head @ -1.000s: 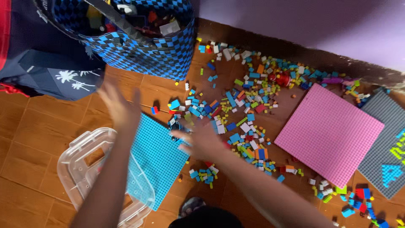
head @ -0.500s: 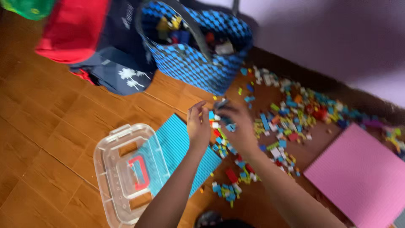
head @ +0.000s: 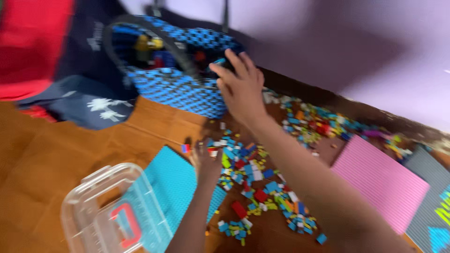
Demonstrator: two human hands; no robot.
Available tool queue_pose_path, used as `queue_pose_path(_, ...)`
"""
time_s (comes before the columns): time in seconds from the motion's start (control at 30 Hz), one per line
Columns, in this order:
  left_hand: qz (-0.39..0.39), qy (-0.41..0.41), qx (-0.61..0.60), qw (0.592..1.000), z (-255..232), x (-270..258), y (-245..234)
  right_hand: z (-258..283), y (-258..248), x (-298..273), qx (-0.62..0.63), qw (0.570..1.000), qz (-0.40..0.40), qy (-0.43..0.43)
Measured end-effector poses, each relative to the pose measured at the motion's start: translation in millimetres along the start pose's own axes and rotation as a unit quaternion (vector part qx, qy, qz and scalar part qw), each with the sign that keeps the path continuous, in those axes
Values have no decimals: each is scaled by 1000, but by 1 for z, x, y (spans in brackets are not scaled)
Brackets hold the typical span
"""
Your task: The person picks up toy building blocks from the floor and places them into a blue woven basket.
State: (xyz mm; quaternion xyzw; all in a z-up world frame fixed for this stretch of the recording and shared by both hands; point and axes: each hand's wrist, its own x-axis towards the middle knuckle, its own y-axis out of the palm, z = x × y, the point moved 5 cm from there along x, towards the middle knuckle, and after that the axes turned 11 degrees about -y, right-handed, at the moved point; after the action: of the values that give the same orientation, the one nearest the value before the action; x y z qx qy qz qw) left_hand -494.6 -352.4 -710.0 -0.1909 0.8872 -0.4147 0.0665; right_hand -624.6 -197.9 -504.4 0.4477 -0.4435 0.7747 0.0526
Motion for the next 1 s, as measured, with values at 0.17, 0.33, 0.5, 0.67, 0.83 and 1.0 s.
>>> queue_pose_path(0.17,27,-7,85,996,-15,-6,17,-47,-21,-110,35,988,-18,149)
queue_pose_path(0.33,-14,66,148,987,-55,-18,36,-159,-50,-220,-125,899,178,379)
queue_pose_path(0.5,-45,59,144,987,-81,-29,46,-187,-64,-252,-44,783,323,530)
queue_pose_path(0.67,-18,55,140,988,-93,-31,58,-128,-30,-244,-85,797,415,431)
queue_pose_path(0.83,16,50,66,996,-86,-33,62,-81,-16,-239,-32,839,377,392)
queue_pose_path(1.0,64,-20,-18,998,-81,-33,59,-118,-7,-217,-66,906,238,344)
